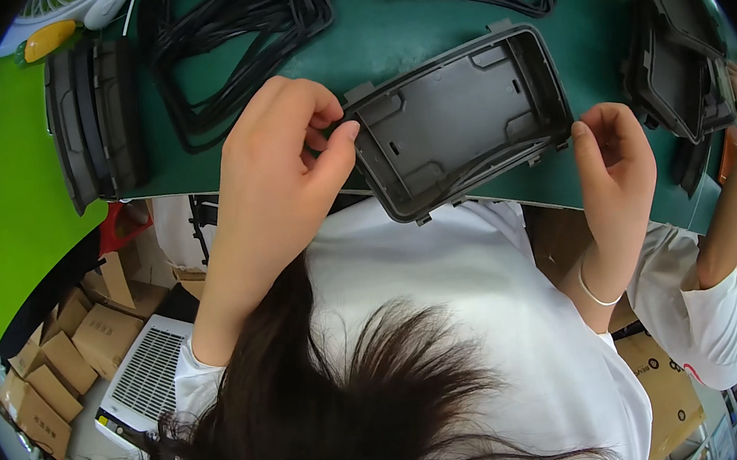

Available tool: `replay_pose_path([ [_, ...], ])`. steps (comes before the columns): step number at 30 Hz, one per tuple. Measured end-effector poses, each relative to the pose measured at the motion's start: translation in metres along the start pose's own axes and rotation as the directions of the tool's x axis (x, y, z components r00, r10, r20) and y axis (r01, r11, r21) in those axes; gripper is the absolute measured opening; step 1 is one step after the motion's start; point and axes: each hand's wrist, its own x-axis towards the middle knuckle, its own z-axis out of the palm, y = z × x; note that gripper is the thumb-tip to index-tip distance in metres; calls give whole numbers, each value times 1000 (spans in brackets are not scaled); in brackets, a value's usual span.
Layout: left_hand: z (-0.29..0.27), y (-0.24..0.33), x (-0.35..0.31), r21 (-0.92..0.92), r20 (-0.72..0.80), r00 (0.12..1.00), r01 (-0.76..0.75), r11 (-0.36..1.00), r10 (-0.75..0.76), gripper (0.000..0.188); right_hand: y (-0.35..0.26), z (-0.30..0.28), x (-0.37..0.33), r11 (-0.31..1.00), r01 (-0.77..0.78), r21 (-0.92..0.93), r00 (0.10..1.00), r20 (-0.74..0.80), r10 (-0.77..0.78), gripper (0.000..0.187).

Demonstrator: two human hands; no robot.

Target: Inserting rubber seals into plastic junction box housings.

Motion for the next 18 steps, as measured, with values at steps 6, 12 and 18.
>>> replay_pose_path([
  [6, 1, 4, 2, 202, 41, 997, -66, 977, 59, 12, -12, 9, -3, 986, 51, -156, 997, -51, -60, 7],
  [12, 3, 3, 3, 227, 13, 998, -56, 972, 54, 9, -8, 6, 6, 938, 86, -335, 996, -5, -93, 10],
  [18, -9, -5, 14, 12, 278, 923, 275, 962, -267, 20, 10, -5, 20, 995, -69, -67, 976, 202, 82, 4],
])
